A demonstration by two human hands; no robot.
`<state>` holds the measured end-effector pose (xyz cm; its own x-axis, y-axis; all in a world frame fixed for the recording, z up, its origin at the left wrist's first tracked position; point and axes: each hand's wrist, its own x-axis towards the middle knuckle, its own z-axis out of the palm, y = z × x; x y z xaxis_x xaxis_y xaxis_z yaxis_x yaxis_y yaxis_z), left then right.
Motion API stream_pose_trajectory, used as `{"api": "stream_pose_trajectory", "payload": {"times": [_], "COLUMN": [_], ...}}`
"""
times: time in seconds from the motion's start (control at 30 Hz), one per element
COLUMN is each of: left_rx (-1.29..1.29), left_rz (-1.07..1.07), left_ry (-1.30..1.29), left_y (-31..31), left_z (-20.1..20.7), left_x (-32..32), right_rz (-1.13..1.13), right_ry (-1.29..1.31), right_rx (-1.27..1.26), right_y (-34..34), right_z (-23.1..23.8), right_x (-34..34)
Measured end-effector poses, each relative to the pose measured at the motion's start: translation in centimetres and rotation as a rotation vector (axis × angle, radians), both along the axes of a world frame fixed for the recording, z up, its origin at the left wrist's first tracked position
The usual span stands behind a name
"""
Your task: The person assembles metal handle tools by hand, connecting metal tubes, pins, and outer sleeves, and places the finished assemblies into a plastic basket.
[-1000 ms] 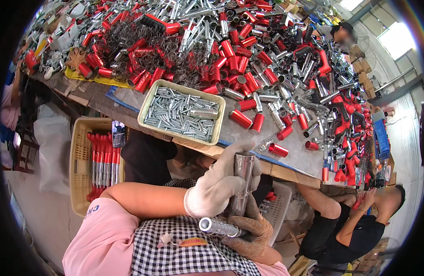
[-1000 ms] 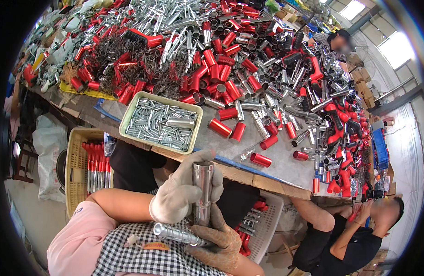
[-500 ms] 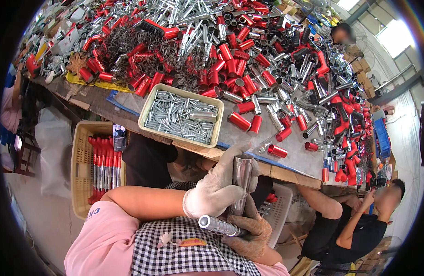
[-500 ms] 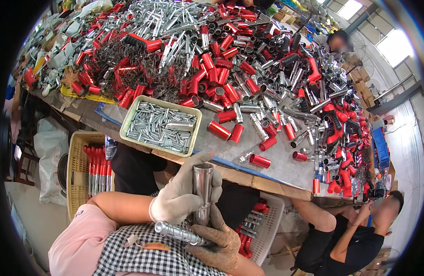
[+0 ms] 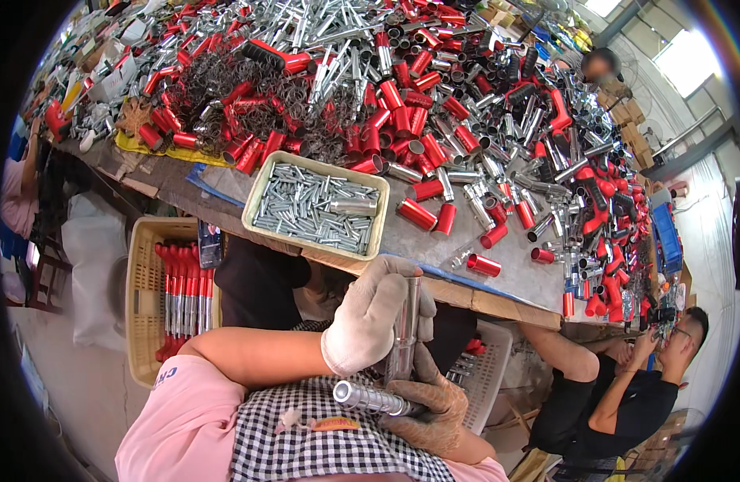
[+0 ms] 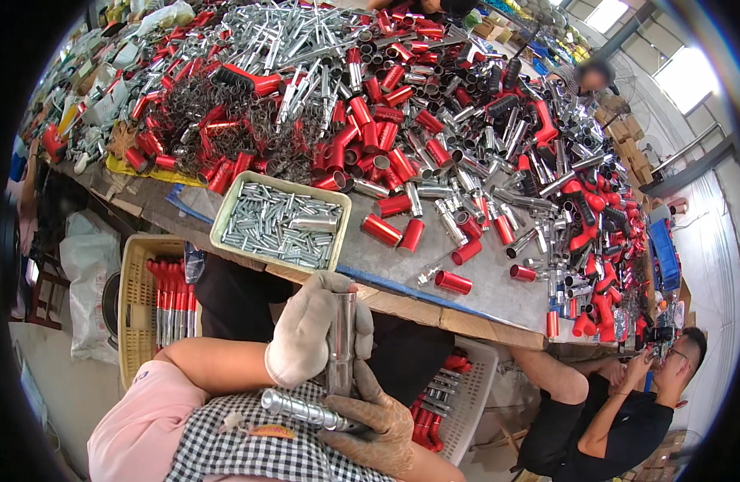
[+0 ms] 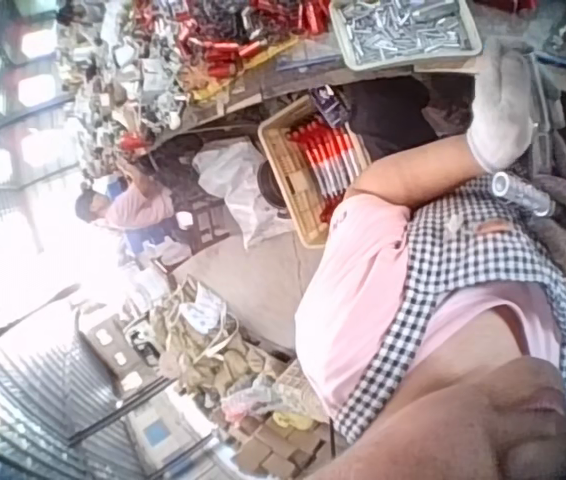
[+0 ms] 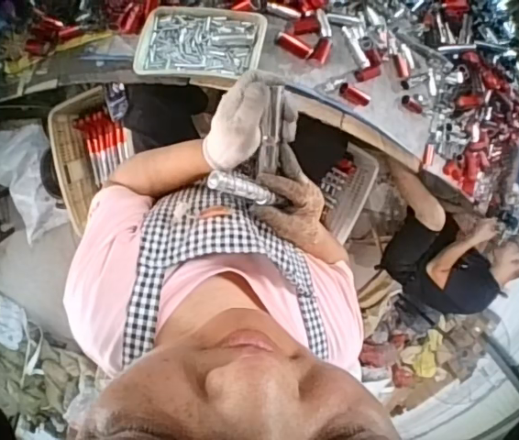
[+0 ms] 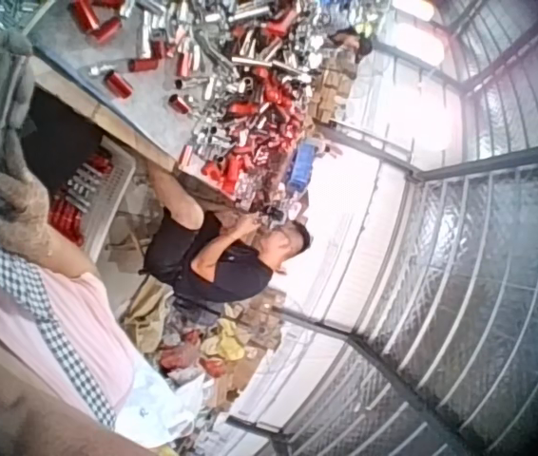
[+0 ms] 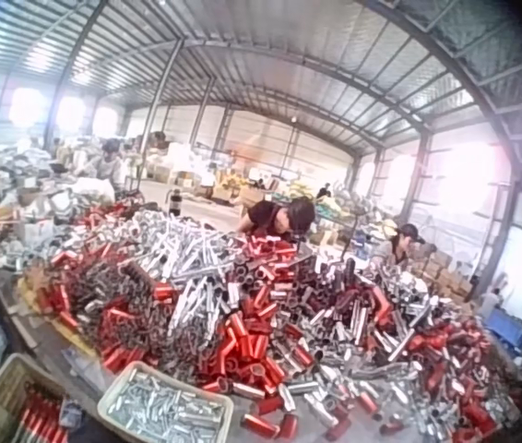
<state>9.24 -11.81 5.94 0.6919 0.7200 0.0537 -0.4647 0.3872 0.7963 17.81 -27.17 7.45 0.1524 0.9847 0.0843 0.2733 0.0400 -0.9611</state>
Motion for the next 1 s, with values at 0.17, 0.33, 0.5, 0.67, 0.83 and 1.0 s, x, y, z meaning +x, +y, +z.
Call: {"api": "stream_pose_trajectory", "payload": {"times": [0.17,0.33,0.5,0.67,0.83,1.0], "left_rx": [-0.148,0.036,0.07,-0.035,-0.176,0.097], "left_rz": [-0.021,-0.02,-0.147,-0.137,-0.11,-0.318], "left_ry": [-0.05,-0.044,-0.089,-0.18,-0.052,0.164], "left_y": [0.1,-0.6,0.1,0.7,1.7,-0.3], "left_z": [-0.5,-0.8,0.2,-1.5,-0.7,-1.5], "left_x": [0.0,-0.2,-0.8,-0.4,-0.5,-1.0], "right_rz": [-0.021,-0.082,-0.143,-0.105,-0.099,-0.165], "right_ry": [-0.028,0.008,0.185,0.044,0.074,0.36], "right_rx": [0.02,-0.03,0.031,-0.056,-0.063,0.104], "right_y": [0.3,0.1,0.4,0.9,1.2,1.9], "right_z": [0.0,-0.6,-0.7,0.2,-0.1,-1.9], "right_x": [0.0,-0.1,-0.3,-0.3,-0.6,-0.1]}}
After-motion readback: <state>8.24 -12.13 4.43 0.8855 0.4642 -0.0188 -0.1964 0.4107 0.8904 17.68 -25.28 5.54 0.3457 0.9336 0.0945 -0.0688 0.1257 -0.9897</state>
